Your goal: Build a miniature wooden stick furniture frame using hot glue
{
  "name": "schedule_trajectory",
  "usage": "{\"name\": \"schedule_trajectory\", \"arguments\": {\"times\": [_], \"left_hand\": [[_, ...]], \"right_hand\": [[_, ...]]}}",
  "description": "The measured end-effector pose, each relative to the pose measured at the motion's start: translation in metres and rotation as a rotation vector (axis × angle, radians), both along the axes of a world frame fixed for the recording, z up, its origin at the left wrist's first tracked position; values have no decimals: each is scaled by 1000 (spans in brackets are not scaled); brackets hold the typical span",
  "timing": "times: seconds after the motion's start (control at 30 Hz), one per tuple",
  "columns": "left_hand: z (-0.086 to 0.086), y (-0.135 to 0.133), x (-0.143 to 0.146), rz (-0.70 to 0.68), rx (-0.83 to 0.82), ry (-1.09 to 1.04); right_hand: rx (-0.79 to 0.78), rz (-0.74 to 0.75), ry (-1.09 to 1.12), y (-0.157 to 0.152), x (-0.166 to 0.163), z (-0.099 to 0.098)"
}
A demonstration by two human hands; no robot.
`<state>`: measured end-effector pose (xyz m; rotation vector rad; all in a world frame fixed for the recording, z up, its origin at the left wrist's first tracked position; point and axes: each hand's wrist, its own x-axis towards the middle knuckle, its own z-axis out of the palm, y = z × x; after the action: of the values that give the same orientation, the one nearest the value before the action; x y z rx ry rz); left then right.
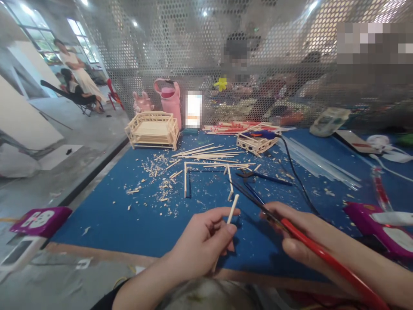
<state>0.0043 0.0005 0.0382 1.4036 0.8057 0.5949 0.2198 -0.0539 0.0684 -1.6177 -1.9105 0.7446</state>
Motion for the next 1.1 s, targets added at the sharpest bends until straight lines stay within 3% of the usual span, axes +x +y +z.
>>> {"name": "schedule_trajectory", "arguments": {"times": [0.1,0.27,0.4,0.5,0.63,0.87,1.03,1.1], "left_hand": [[-1,-1,0,-31,55,17],[2,-2,-3,-98,139,64],[4,-4,-3,-170,218,65],[1,-5,1,-120,227,62],[-5,-6,5,-34,303,71],[-16,-12,13,54,115,23],[-25,-16,21,30,-122,-148],[-24,-18,22,36,-116,-139]], "right_hand": [[-177,149,84,5,-4,-5],[-213,171,150,8,-8,-3],[-142,-37,2,7,-15,-5],[-69,-183,-75,7,-19,-13],[-19,-229,-91,4,-19,-24],[-28,-204,-51,-4,-20,-32],[-53,-230,-13,-5,-24,-33],[-56,-197,-15,-4,-23,-33]]}}
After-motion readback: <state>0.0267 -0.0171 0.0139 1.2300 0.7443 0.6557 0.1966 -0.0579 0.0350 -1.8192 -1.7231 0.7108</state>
